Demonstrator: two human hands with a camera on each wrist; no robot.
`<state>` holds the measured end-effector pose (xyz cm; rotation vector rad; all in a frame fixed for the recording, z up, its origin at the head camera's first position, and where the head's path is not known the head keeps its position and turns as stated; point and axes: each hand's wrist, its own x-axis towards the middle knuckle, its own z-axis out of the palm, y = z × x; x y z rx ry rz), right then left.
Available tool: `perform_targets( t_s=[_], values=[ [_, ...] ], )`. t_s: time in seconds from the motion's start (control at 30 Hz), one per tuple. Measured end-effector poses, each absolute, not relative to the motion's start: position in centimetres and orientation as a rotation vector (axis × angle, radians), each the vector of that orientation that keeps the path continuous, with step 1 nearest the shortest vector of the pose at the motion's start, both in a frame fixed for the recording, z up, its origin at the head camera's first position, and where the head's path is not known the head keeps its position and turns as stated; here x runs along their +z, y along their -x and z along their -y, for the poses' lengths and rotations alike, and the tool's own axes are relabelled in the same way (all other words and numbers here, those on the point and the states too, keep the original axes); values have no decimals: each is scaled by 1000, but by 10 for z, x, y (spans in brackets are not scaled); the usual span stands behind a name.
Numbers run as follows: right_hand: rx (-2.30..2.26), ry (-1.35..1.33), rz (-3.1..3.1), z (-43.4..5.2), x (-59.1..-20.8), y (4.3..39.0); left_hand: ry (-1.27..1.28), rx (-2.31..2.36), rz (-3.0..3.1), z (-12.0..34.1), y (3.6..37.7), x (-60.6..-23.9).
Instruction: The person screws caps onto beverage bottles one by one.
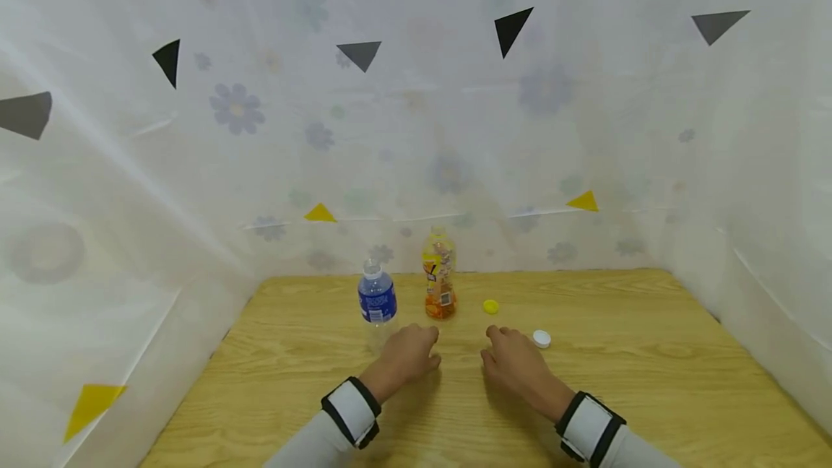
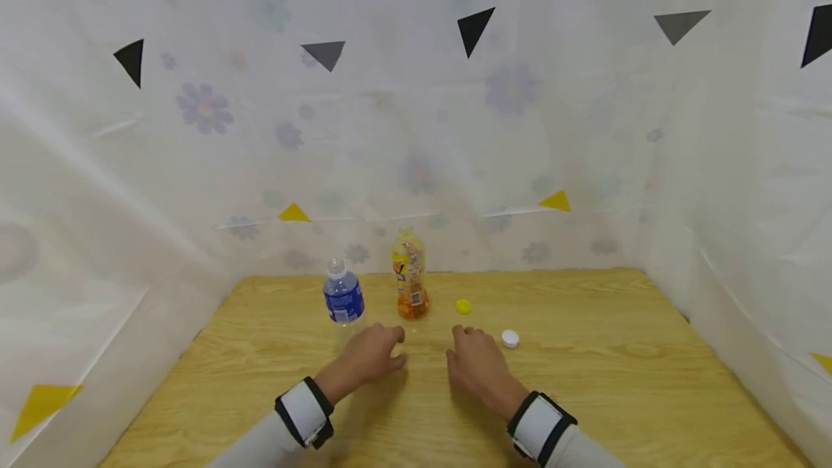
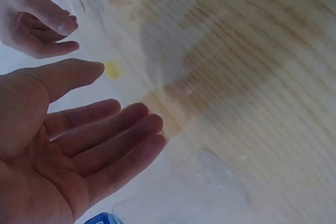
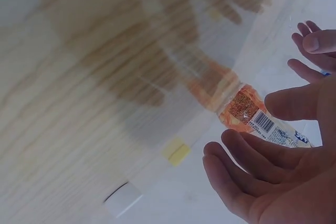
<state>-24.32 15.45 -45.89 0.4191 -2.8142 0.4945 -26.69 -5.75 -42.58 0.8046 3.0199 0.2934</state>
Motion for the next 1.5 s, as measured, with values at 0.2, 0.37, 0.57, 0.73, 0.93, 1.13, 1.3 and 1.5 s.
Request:
perform_targets(
  t_s=[0.2,0.37,0.57,0.73,0.93,1.13,1.3,1.5],
  values=[
    [497,-403,2815,-158,-459,243,-840,408,-3044,52,274,-411],
    [484,-429,2791,-159,-460,244,-882,777,-3063,50,275,-358],
    [467,-468,2781,-156,-463,246,-752,1182,-3274,69,280,-283],
    [488,-465,2784,-156,-462,246,-547,1564,-3298,98,290,-259],
    [496,-460,2807,-158,-459,245,-295,1900,-3149,122,302,-284],
    [513,-475,2808,-158,-461,245,-95,1900,-3039,131,307,-325],
    [516,-481,2800,-155,-463,247,-67,1790,-2987,132,306,-347],
    [506,-501,2785,-154,-464,248,-102,1743,-2887,133,303,-368]
  ],
)
